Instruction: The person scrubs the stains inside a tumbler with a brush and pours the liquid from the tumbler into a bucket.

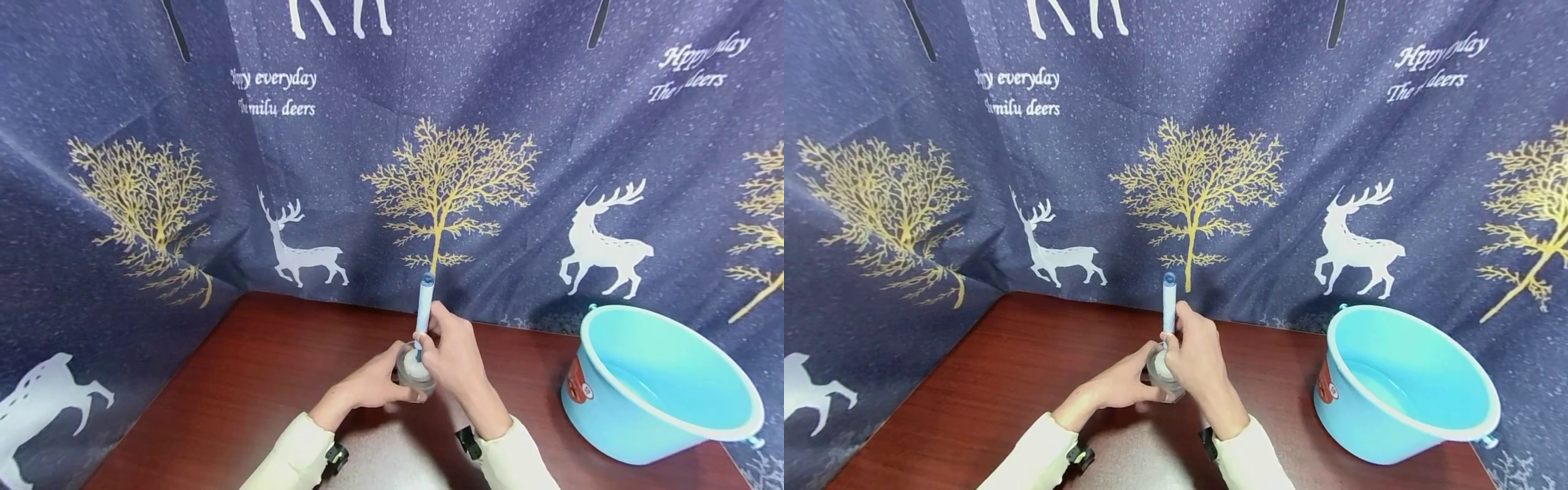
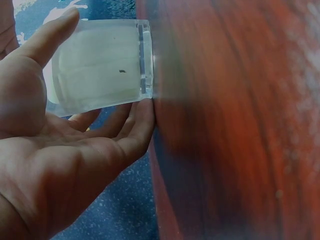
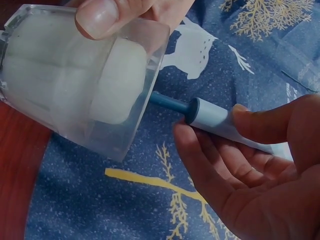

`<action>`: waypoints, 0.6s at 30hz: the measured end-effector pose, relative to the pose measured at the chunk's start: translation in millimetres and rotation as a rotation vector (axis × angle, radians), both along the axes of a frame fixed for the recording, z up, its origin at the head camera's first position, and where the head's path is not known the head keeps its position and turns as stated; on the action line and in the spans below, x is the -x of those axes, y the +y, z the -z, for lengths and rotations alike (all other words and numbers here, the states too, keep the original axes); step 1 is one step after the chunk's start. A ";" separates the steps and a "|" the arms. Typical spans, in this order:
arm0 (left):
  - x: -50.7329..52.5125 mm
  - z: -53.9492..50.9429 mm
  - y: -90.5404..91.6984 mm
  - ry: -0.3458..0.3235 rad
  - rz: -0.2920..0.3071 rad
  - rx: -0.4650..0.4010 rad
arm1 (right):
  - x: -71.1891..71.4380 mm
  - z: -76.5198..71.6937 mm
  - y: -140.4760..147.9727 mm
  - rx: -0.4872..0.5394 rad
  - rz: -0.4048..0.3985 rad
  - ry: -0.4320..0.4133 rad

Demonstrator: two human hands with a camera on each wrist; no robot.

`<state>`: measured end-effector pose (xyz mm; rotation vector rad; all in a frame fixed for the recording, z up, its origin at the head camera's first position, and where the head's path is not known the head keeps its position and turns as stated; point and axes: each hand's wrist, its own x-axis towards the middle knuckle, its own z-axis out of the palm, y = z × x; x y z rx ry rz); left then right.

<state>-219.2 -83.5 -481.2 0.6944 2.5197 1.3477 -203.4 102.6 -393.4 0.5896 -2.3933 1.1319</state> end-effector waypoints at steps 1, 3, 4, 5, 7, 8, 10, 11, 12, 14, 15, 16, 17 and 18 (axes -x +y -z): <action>0.1 0.1 0.0 -0.001 0.000 0.000 | -0.3 -0.3 0.0 -0.001 -0.002 -0.002; 0.4 0.5 0.0 -0.002 0.002 -0.001 | -0.6 -0.7 0.3 0.000 -0.002 -0.006; 0.4 0.9 -0.1 -0.002 0.002 -0.002 | -0.9 -0.9 0.4 0.003 -0.001 -0.008; 0.3 1.2 -0.2 -0.003 0.003 -0.004 | -1.0 -1.1 0.4 0.009 -0.002 -0.010; 0.1 1.4 -0.2 -0.007 0.005 -0.012 | -0.9 -1.3 0.4 0.020 -0.001 -0.016; 0.0 1.4 -0.3 -0.009 0.005 -0.016 | -0.9 -1.5 0.4 0.028 -0.001 -0.018; -0.3 1.3 -0.2 -0.015 0.007 -0.023 | -1.0 -2.1 0.3 0.039 -0.004 -0.019; -0.4 1.2 -0.1 -0.017 0.007 -0.027 | -1.0 -2.4 0.4 0.044 -0.006 -0.017; -0.5 1.0 0.0 -0.017 0.006 -0.027 | -1.0 -2.8 0.5 0.044 -0.005 -0.011; -0.6 0.7 0.4 -0.015 0.006 -0.027 | -1.4 -3.9 0.8 0.044 -0.004 0.003; -0.7 0.5 0.6 -0.016 0.006 -0.028 | -1.6 -4.5 0.9 0.044 -0.004 0.013; -0.8 0.2 0.8 -0.014 0.006 -0.028 | -1.9 -5.2 1.2 0.045 -0.005 0.022; -0.9 -0.1 1.0 -0.013 0.005 -0.028 | -1.9 -5.6 1.3 0.046 -0.004 0.031; -0.9 -0.3 1.1 -0.015 0.007 -0.030 | -2.2 -6.3 1.5 0.048 -0.005 0.036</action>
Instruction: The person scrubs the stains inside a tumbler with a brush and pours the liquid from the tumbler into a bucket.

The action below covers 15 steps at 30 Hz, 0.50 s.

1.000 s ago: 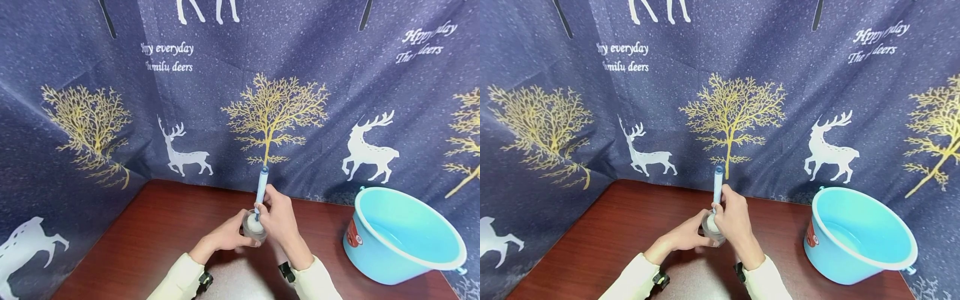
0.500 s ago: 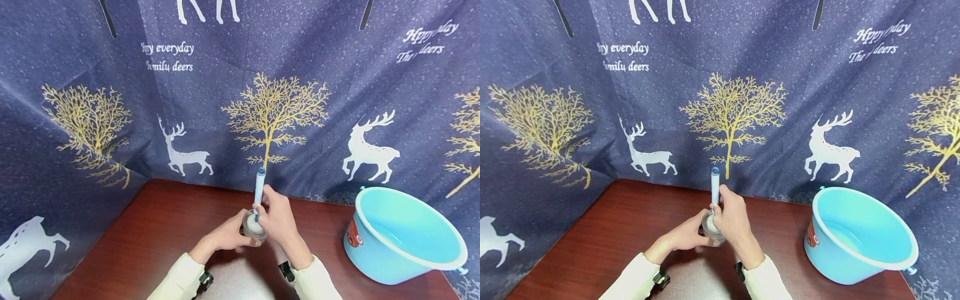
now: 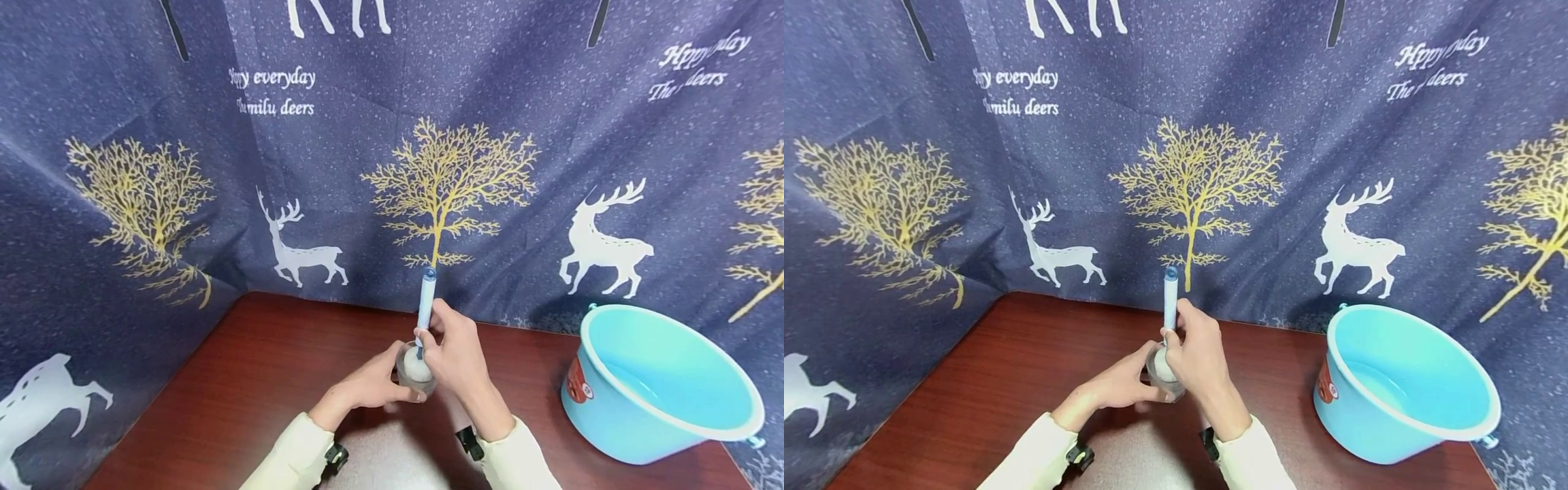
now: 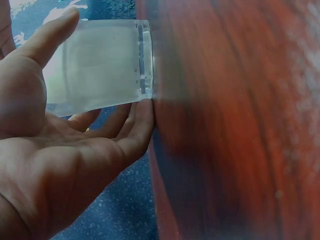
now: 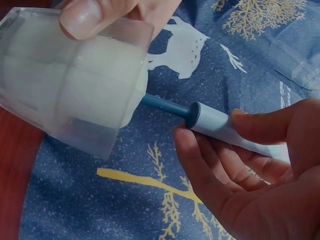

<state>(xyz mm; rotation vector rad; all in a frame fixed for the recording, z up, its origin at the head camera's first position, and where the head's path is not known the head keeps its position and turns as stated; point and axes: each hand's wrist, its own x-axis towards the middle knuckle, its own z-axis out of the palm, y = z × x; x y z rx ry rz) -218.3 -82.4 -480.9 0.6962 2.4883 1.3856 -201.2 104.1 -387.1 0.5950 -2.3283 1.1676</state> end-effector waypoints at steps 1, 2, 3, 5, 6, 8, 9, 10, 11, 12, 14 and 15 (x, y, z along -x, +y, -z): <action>-0.1 -0.2 0.1 -0.002 0.001 -0.003 | -0.4 -0.8 0.2 0.005 -0.001 0.003; -0.2 -0.4 0.2 -0.004 0.003 -0.005 | -0.8 -1.6 0.5 0.008 0.000 0.004; -0.2 -0.4 0.2 -0.005 0.001 -0.005 | -1.1 -2.4 0.8 0.010 0.001 0.004; -0.1 -0.3 0.3 -0.009 0.001 -0.005 | -1.7 -3.9 1.3 0.014 0.005 0.004; -0.1 -0.3 0.2 -0.010 0.000 -0.004 | -2.1 -4.8 1.7 0.016 0.005 0.005; 0.0 -0.4 0.3 -0.010 -0.002 -0.001 | -2.6 -6.4 2.2 0.016 0.008 0.015; 0.0 -0.4 0.3 -0.010 -0.004 0.001 | -2.8 -7.2 2.5 0.018 0.006 0.024; 0.0 -0.5 0.3 -0.011 -0.003 0.001 | -2.9 -7.8 2.8 0.020 0.004 0.033; -0.2 -0.8 0.2 -0.011 -0.003 0.001 | -3.3 -8.6 3.2 0.025 0.001 0.045; -0.1 -0.8 0.2 -0.011 -0.004 0.001 | -3.5 -9.1 3.8 0.026 0.002 0.052; 0.0 -0.9 0.1 -0.011 -0.004 -0.001 | -3.8 -10.6 4.8 0.025 0.006 0.067; 0.1 -0.8 0.1 -0.010 -0.005 -0.001 | -3.9 -11.3 5.3 0.025 0.008 0.070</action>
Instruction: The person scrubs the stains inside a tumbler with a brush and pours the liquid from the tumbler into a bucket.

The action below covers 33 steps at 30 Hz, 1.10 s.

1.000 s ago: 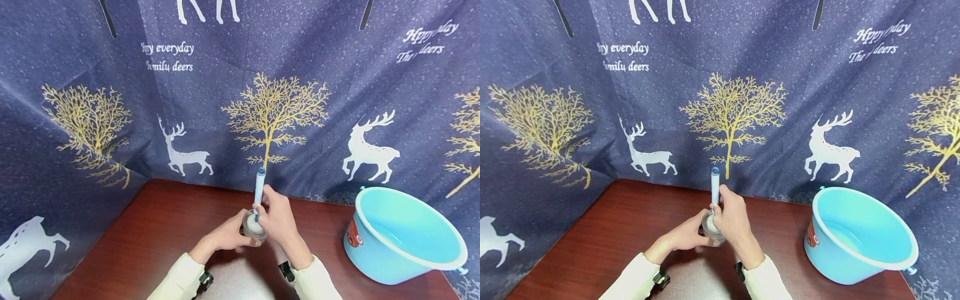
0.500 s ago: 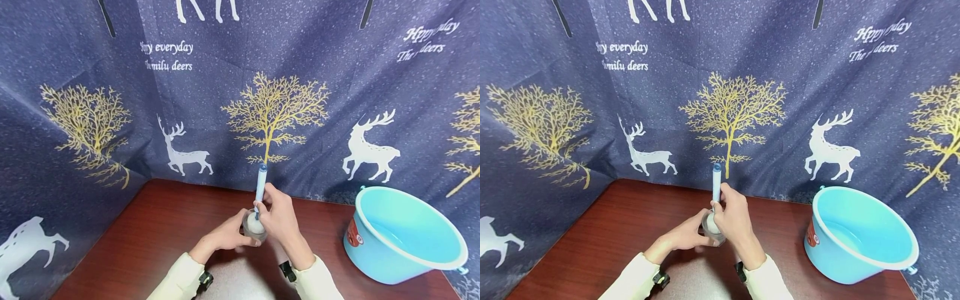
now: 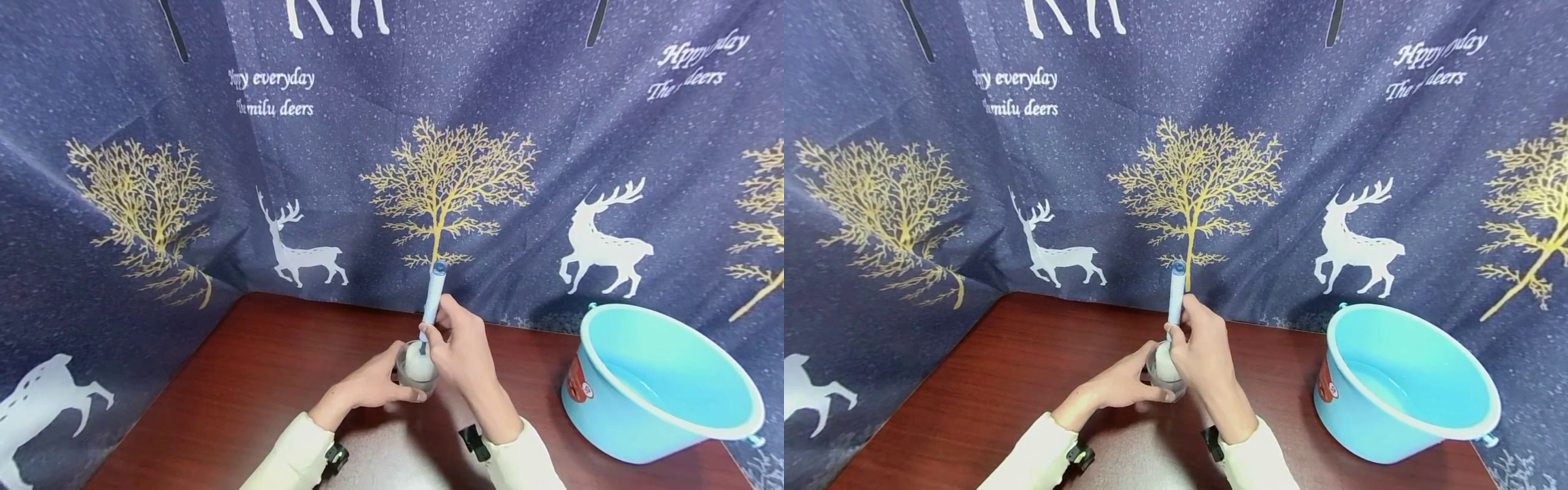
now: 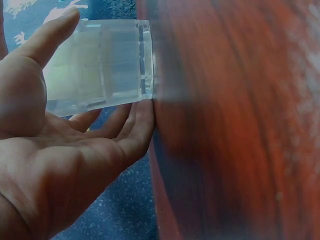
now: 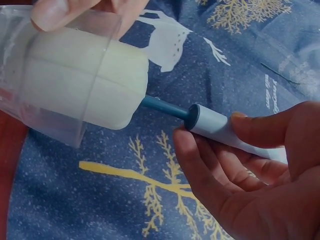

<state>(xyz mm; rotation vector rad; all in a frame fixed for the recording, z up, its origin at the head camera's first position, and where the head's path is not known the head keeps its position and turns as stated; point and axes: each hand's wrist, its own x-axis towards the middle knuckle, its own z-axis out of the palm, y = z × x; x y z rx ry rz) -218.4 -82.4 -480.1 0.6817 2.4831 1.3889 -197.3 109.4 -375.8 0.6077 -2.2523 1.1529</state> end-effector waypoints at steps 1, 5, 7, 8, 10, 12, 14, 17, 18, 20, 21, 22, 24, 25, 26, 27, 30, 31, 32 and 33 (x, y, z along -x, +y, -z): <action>0.2 0.0 0.0 0.001 0.000 -0.001 | -0.2 -0.9 0.5 -0.002 0.004 0.001; 1.0 -0.4 0.4 -0.001 0.000 -0.004 | -1.3 -5.0 2.9 -0.001 0.021 -0.013; 1.2 -0.9 0.6 -0.004 0.001 -0.004 | -2.8 -7.3 4.5 0.008 0.024 -0.024; 1.2 -1.3 0.7 -0.004 0.003 -0.004 | -3.6 -8.4 5.3 0.015 0.023 -0.029; 1.3 -1.5 0.8 -0.007 0.007 -0.007 | -5.1 -10.4 6.8 0.026 0.019 -0.036; 1.4 -1.2 0.8 -0.008 0.007 -0.004 | -6.6 -12.2 7.8 0.032 0.018 -0.038; 0.9 -1.1 0.5 -0.007 0.009 -0.005 | -7.6 -13.3 8.4 0.037 0.015 -0.039; 1.0 0.0 0.1 -0.008 0.006 -0.002 | -8.7 -14.1 8.5 0.041 0.010 -0.040; 1.1 0.3 0.0 -0.005 0.006 0.000 | -8.9 -14.3 8.4 0.043 0.007 -0.041; 1.3 0.6 -0.1 0.000 0.005 0.004 | -9.1 -14.5 8.0 0.050 0.000 -0.045; 1.5 0.7 -0.2 0.000 0.004 0.006 | -9.1 -14.5 7.9 0.055 -0.004 -0.049; 1.9 1.0 -0.1 0.001 0.003 0.009 | -9.1 -14.6 7.8 0.057 -0.007 -0.050; 1.6 0.3 -0.3 0.006 0.003 0.013 | -9.0 -14.4 7.5 0.058 -0.010 -0.055; 1.4 -0.1 -0.4 0.009 0.003 0.015 | -9.0 -14.2 7.5 0.059 -0.011 -0.054; 1.4 -0.3 -0.4 0.012 0.002 0.018 | -8.9 -13.9 7.5 0.059 -0.011 -0.054; 1.5 -0.3 -0.4 0.015 0.000 0.023 | -8.8 -13.6 7.5 0.059 -0.011 -0.054; 1.3 -0.3 -0.6 0.028 -0.004 0.037 | -8.6 -13.0 7.7 0.060 -0.007 -0.047; 1.2 -0.2 -0.7 0.032 -0.005 0.041 | -8.5 -12.9 7.8 0.062 -0.006 -0.044; 1.3 0.0 -0.7 0.036 -0.006 0.044 | -8.3 -12.6 7.9 0.065 -0.004 -0.043; 1.4 0.3 -0.7 0.036 -0.006 0.046 | -8.2 -12.5 8.0 0.065 -0.001 -0.042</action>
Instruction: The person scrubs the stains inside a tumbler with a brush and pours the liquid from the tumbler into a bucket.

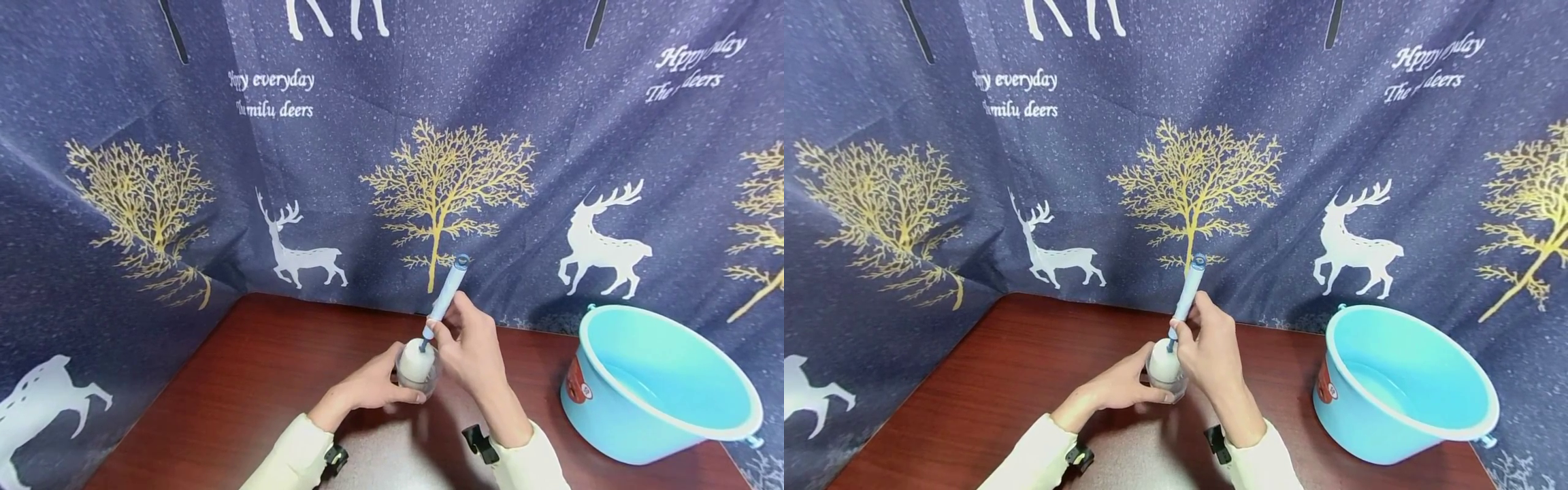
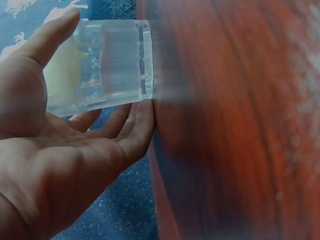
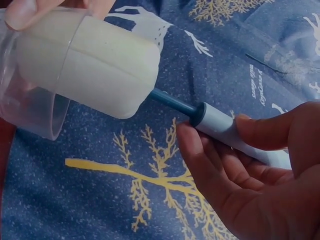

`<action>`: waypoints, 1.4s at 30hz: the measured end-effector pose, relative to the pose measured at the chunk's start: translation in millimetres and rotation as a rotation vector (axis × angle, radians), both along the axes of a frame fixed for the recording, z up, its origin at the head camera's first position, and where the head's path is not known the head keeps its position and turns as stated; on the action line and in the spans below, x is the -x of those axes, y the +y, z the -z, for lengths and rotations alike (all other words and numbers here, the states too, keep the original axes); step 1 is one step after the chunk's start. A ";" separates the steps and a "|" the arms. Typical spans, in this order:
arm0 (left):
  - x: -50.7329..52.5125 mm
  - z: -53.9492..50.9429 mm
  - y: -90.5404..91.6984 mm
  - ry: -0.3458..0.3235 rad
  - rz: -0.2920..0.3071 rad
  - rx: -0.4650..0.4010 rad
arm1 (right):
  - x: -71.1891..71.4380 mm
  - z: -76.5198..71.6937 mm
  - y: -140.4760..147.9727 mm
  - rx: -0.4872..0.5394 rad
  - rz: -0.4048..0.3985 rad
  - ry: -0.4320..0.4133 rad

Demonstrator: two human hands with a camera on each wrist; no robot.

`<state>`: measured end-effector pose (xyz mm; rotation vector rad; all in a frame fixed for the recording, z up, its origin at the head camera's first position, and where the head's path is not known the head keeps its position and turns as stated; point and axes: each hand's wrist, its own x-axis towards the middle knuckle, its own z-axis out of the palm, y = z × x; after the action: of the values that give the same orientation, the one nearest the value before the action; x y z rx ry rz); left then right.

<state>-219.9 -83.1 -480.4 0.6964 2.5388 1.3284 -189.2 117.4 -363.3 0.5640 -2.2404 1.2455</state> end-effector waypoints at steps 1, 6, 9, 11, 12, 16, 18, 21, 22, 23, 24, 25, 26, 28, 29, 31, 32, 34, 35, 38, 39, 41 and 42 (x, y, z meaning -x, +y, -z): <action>-0.2 0.1 -0.2 0.002 0.000 0.001 | 0.2 0.3 0.0 0.002 0.002 -0.001; -0.5 0.9 -0.5 0.003 -0.002 0.000 | 1.7 2.0 0.3 0.019 0.002 -0.005; -0.2 1.4 -0.2 -0.003 -0.007 -0.005 | 3.2 3.2 0.5 0.028 -0.001 -0.002; -0.1 1.7 0.0 -0.004 -0.006 -0.007 | 4.4 3.9 0.6 0.029 0.003 0.003; 0.0 1.9 0.2 -0.005 -0.006 -0.009 | 4.8 4.1 0.5 0.030 0.003 0.004; 1.0 2.7 0.9 -0.009 0.001 -0.023 | 6.1 5.1 0.4 0.040 0.005 0.015; 1.9 3.2 1.3 -0.009 0.003 -0.029 | 6.7 5.4 0.1 0.044 0.006 0.021; 3.0 3.5 1.5 -0.005 0.004 -0.024 | 7.2 5.6 -0.2 0.049 0.011 0.035; 3.2 3.4 1.5 -0.002 0.004 -0.020 | 7.4 5.2 -0.4 0.047 0.013 0.043; 3.3 3.0 1.4 -0.002 0.005 -0.020 | 7.3 4.7 -0.5 0.044 0.018 0.050; 3.3 2.6 1.3 -0.003 0.006 -0.020 | 7.3 4.1 -0.5 0.042 0.021 0.056; 3.3 2.2 1.3 -0.005 0.007 -0.020 | 7.2 3.6 -0.4 0.040 0.024 0.061; 3.3 1.6 1.3 -0.006 0.008 -0.019 | 7.2 3.0 -0.4 0.039 0.025 0.064; 3.0 0.3 1.4 -0.007 0.009 -0.018 | 6.9 1.9 -0.4 0.035 0.027 0.066; 2.8 -0.3 1.4 -0.009 0.010 -0.018 | 6.9 1.7 -0.4 0.037 0.025 0.065; 2.6 -1.4 1.6 -0.001 0.009 -0.004 | 6.7 1.8 -0.6 0.040 0.016 0.065; 2.4 -1.9 1.5 0.003 0.009 0.001 | 6.7 1.9 -0.8 0.039 0.015 0.068; 1.9 -2.6 1.4 0.007 0.008 0.007 | 6.6 2.1 -1.1 0.038 0.011 0.076; 1.7 -2.8 1.1 0.011 0.008 0.007 | 6.5 2.3 -1.2 0.038 0.009 0.079; 0.8 -2.0 0.2 0.008 0.006 0.008 | 6.0 2.6 -1.5 0.035 0.012 0.076; 0.6 -1.4 -0.1 0.006 0.006 0.006 | 5.7 2.5 -1.5 0.035 0.012 0.073; 0.6 -0.1 -0.5 0.004 0.006 0.002 | 5.4 2.7 -1.4 0.035 0.013 0.068; 0.8 0.7 -0.4 0.002 0.005 0.001 | 5.1 2.6 -1.3 0.036 0.013 0.064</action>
<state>-220.7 -83.4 -481.1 0.7032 2.5373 1.3256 -194.3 116.1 -365.9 0.5665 -2.1617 1.2406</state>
